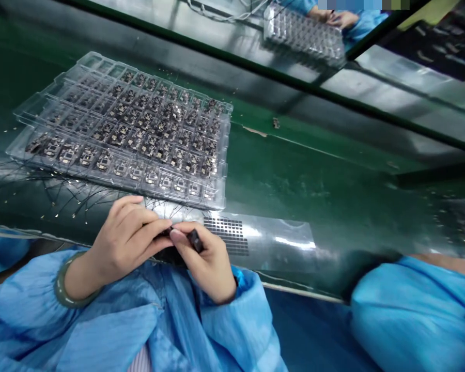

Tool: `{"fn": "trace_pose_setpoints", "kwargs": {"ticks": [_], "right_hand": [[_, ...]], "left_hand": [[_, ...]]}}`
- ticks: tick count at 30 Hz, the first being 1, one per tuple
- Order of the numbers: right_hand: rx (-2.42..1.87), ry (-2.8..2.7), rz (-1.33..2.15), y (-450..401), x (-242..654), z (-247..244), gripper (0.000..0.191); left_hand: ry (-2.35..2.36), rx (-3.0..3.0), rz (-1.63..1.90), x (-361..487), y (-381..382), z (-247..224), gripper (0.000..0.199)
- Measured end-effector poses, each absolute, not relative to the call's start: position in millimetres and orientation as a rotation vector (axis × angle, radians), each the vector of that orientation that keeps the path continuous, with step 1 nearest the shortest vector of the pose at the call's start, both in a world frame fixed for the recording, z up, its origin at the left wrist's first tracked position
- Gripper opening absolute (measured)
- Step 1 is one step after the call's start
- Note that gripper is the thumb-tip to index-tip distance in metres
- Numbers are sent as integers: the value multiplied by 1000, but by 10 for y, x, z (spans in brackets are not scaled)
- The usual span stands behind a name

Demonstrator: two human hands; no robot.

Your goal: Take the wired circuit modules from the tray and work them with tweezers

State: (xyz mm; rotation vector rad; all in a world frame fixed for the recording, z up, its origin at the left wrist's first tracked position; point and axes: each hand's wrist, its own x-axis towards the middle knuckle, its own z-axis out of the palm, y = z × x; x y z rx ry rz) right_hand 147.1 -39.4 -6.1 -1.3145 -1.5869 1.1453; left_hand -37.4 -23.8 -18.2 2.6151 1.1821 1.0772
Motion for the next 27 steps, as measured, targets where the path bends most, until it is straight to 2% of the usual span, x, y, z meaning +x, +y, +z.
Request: {"fn": "trace_pose_setpoints", "kwargs": {"ticks": [4,6,9,12,19,27], "right_hand": [[-1452,-1336,1030,-450,1584,-63,16],[-1485,-1239,966,-477,1641,-56,15],[-1473,-1122,917,-507,1676,-45,15],[-1474,-1097,915,-526,1685,-44,16],[-1448,-1142,916,-538,1728,-96,16],[-1465,-1126,878,-525,1732,-88,17]], "left_hand": [[1322,2447,1465,-196,-251,-151,49],[1328,2219,1602,-137,-268,-150,40],[1257,1871,1317,-16,-272,-123,19],[1247,1584,1032,139,-239,-80,18],[1071,1227,1082,341,-143,-129,7],[1071,1263,1152,355,-140,-204,5]]}}
